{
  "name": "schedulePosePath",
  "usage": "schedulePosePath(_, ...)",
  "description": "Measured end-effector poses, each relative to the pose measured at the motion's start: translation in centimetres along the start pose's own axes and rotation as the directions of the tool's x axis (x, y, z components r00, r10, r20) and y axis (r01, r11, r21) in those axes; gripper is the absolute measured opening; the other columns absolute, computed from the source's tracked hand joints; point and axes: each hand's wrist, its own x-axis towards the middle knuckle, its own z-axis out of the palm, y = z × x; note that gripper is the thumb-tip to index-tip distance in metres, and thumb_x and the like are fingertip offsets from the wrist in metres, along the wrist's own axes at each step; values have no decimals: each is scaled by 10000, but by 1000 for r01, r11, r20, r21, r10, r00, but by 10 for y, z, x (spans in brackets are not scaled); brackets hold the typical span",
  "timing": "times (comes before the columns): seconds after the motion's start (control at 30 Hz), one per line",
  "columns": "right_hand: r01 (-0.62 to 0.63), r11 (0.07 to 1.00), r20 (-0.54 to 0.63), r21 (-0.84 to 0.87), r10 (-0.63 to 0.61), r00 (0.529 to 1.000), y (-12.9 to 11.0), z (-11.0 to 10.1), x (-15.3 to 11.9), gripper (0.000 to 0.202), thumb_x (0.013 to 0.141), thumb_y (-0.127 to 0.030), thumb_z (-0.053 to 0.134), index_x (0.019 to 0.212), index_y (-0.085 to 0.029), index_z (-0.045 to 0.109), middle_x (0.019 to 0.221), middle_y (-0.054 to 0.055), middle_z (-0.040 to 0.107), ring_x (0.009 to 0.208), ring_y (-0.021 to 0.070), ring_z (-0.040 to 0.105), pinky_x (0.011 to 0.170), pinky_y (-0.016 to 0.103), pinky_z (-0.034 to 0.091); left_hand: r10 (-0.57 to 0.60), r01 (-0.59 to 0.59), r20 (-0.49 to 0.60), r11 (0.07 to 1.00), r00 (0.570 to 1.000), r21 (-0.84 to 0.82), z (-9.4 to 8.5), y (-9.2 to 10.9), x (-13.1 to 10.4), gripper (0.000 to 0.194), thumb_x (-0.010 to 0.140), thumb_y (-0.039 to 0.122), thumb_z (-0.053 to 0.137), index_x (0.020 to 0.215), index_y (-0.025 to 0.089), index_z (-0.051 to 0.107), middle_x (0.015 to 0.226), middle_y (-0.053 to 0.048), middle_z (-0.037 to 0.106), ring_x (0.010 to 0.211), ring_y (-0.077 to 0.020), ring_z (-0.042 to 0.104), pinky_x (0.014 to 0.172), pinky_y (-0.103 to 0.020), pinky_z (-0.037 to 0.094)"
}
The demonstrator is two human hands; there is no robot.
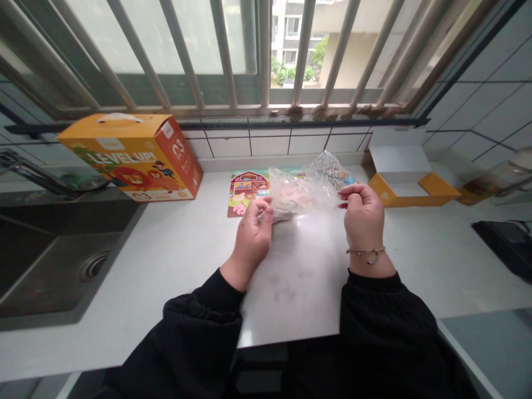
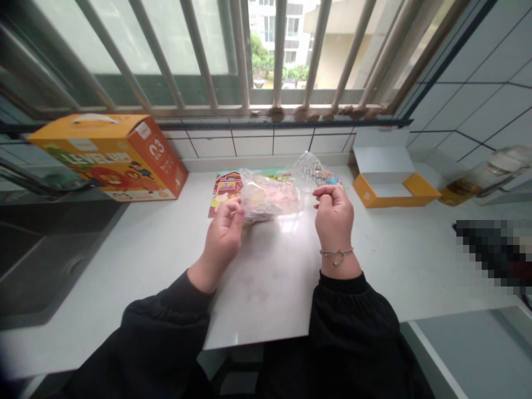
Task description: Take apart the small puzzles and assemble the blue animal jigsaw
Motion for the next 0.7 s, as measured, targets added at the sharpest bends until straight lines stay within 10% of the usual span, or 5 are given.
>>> schedulePosePath(0.17,86,996,392,-25,-69,918,-2,11,-7,554,928,-425,699,1445,-230,660,1472,156,657,1159,271,713,908,400,653,-76,56,-120,985,990,-165,-7,-4,6,321,1173,586,465,1082,279,482,1189,-86,747,1160,-268,723,1049,-487,589)
schedulePosePath(0.33,125,991,618,55,-132,775,-13,26,-20,1004,727,-613,972,1569,-241,572,1464,171,670,1210,329,718,992,462,645,-101,119,85,961,991,-248,-5,2,1,406,1128,680,527,1068,279,506,931,-20,687,866,-207,683,823,-367,598)
schedulePosePath(0.5,210,976,709,58,-188,679,-19,26,-24,423,880,-583,864,1130,-248,798,1122,77,816,1059,277,754,1015,415,602,-47,106,186,942,981,-320,-3,10,-1,411,1116,666,575,1035,265,536,845,6,652,752,-175,646,734,-325,559)
schedulePosePath(0.7,80,996,489,-51,-45,871,-10,11,-11,522,1045,-685,585,1118,-219,808,1066,115,821,1038,292,754,883,397,617,-31,25,-36,989,999,-146,-6,8,3,273,1130,502,616,1204,241,638,1207,-77,735,1109,-217,719,1056,-412,570)
